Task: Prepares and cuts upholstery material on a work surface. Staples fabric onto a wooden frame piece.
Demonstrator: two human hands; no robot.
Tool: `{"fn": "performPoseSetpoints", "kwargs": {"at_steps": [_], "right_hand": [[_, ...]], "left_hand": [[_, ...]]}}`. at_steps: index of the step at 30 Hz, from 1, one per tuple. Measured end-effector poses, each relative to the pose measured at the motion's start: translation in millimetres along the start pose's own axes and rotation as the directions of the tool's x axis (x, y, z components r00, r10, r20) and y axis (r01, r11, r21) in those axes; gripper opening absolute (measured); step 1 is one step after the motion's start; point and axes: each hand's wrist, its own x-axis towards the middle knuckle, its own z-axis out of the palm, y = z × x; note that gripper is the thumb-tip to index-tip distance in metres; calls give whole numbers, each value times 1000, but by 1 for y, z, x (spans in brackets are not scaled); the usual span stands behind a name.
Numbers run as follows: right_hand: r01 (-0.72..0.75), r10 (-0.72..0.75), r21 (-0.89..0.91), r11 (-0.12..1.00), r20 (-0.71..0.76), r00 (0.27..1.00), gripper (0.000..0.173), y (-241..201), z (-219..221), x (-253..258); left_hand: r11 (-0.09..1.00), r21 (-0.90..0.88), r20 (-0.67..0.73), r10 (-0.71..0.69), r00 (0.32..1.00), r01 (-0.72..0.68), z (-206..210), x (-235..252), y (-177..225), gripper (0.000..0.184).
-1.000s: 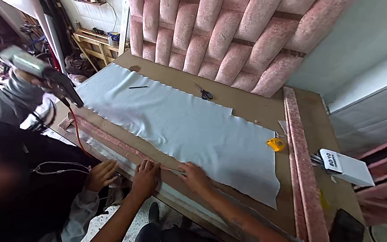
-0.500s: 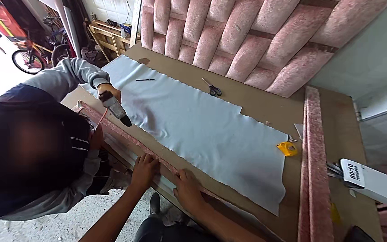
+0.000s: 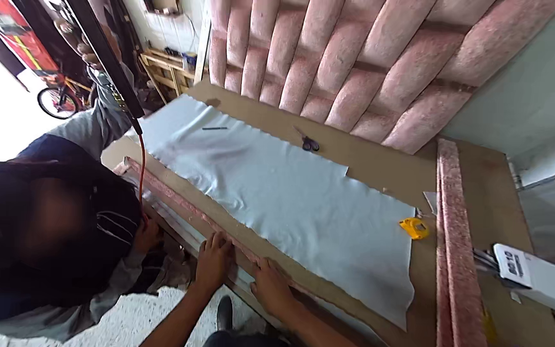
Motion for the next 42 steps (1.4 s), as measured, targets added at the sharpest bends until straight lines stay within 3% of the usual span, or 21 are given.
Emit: {"fn": "performPoseSetpoints", "kwargs": {"at_steps": [14, 42], "right_hand": [[20, -23, -29, 999, -110, 994, 49, 3, 7, -12], [18, -19, -87, 996, -20, 1000, 51, 1, 5, 7]], "left_hand": [[995, 43, 90, 84, 992, -89, 2, -6, 15, 60], [1000, -25, 141, -4, 990, 8, 3, -8, 12, 66]]}}
